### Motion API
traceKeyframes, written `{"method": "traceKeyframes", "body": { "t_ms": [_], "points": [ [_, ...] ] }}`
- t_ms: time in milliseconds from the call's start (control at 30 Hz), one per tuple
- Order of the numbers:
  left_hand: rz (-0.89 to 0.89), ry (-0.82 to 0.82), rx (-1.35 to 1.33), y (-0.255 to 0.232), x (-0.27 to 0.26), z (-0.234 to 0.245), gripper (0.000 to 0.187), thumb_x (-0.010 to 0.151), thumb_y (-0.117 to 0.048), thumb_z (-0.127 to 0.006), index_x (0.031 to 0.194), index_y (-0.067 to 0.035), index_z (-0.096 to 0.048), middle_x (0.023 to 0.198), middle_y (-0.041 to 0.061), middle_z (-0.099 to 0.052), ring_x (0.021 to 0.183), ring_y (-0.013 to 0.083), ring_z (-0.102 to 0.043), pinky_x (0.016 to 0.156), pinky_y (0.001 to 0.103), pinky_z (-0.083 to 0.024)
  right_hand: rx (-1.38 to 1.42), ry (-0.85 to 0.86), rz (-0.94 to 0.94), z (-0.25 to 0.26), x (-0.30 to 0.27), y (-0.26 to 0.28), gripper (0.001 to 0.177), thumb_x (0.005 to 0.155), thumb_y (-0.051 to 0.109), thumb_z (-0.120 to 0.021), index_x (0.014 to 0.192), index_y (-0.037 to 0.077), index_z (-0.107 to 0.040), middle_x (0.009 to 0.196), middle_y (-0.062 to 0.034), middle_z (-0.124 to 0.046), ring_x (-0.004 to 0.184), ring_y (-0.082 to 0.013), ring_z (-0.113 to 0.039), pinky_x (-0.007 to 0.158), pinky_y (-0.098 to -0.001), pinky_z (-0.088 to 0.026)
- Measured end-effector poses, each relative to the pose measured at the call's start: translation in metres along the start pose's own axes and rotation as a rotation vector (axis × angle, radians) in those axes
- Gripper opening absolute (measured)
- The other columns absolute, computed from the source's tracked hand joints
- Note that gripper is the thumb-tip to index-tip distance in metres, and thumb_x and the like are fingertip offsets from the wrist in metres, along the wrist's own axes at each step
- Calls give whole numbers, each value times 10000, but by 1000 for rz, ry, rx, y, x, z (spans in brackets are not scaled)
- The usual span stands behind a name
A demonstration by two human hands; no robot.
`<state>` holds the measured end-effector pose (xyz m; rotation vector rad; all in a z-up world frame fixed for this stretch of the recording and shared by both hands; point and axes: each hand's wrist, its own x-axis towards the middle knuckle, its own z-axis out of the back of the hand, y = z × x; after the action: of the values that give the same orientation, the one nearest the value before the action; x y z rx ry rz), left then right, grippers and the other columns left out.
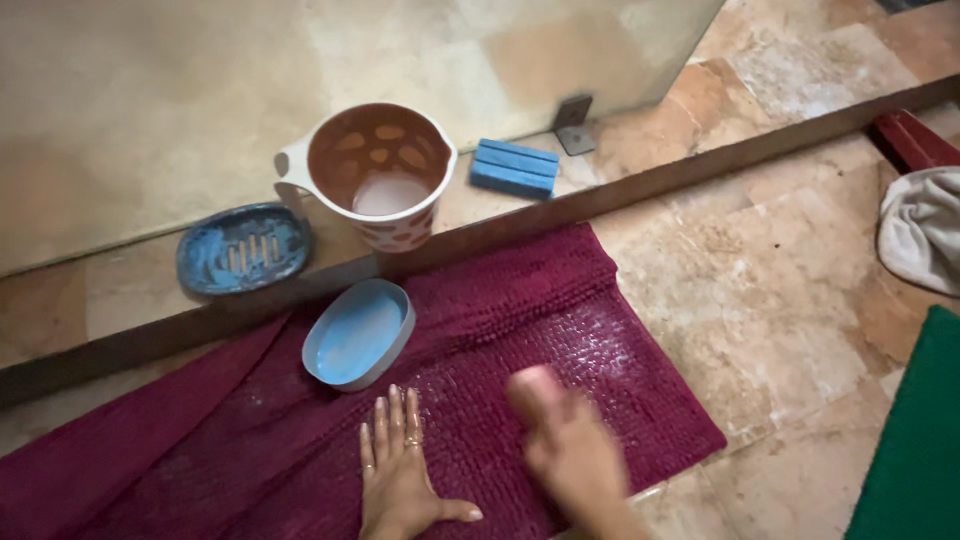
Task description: The person cleans a bath mat on the floor by scrubbing it with a bar of soap, moving a mug and plastic container while rubbing the soap across the fabric.
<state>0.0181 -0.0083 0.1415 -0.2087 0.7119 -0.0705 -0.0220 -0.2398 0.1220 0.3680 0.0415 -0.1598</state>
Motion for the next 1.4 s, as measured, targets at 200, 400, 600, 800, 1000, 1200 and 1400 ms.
{"method": "traceKeyframes", "body": {
  "t_ms": [200, 400, 600, 800, 1000, 1200, 1400],
  "points": [
    [-4, 10, 1, -9, -5, 19, 1743, 464, -776, -902, 1584, -114, 258, 1702, 144, 275, 1566, 282, 260, 1279, 493, 143, 33, -8, -153, 43, 13, -13, 822, 844, 318, -673, 1582, 325, -312, 1329, -206, -527, 947, -412, -687, 771, -475, -611],
    [-213, -187, -70, 14, 3, -1, 1452, 630, -755, -808, 1626, -218, 101, 1701, 161, 229, 1515, 319, 224, 1212, 546, 131, 17, -217, 70, 27, -10, -7, 826, 753, 317, -713, 1500, 242, -369, 1279, -195, -579, 997, -387, -665, 791, -472, -579],
    [-808, -791, 601, 16, 9, -52, 920, 799, -524, -642, 1572, -280, -207, 1681, 125, -118, 1552, 303, -105, 1232, 588, -18, -98, -151, 92, 17, 39, -1, 831, 838, 347, -694, 1554, 149, -321, 1245, -194, -575, 1025, -357, -634, 769, -440, -573],
    [-841, -599, 35, 0, 10, -59, 1082, 785, -740, -595, 1578, -133, -180, 1621, 187, -122, 1538, 378, -84, 1168, 680, 25, -45, -187, 240, 28, 77, 7, 819, 848, 340, -688, 1562, 170, -325, 1257, -205, -572, 1015, -369, -634, 783, -465, -561],
    [-796, -683, 211, 9, 23, -19, 1112, 725, -773, -668, 1605, -262, -221, 1658, 107, -151, 1513, 299, -93, 1211, 628, 0, 190, -131, 71, 39, 36, 12, 774, 861, 323, -680, 1553, 229, -347, 1340, -224, -551, 1118, -410, -626, 895, -489, -543],
    [-628, -239, 199, 6, 16, 3, 1268, 622, -767, -784, 1599, -289, -131, 1740, 80, -29, 1548, 289, 14, 1196, 596, 72, 150, 155, 160, -16, -49, 43, 763, 826, 371, -738, 1534, 340, -459, 1397, -302, -525, 1103, -482, -616, 875, -526, -565],
    [-467, -77, 265, 0, 15, 12, 1426, 517, -746, -853, 1617, -359, -32, 1719, 39, 60, 1581, 239, 66, 1249, 547, 78, 63, -24, 22, 39, -22, -7, 503, 857, 220, -677, 1354, 281, -622, 1321, -278, -587, 1100, -470, -648, 949, -507, -532]
  ]
}}
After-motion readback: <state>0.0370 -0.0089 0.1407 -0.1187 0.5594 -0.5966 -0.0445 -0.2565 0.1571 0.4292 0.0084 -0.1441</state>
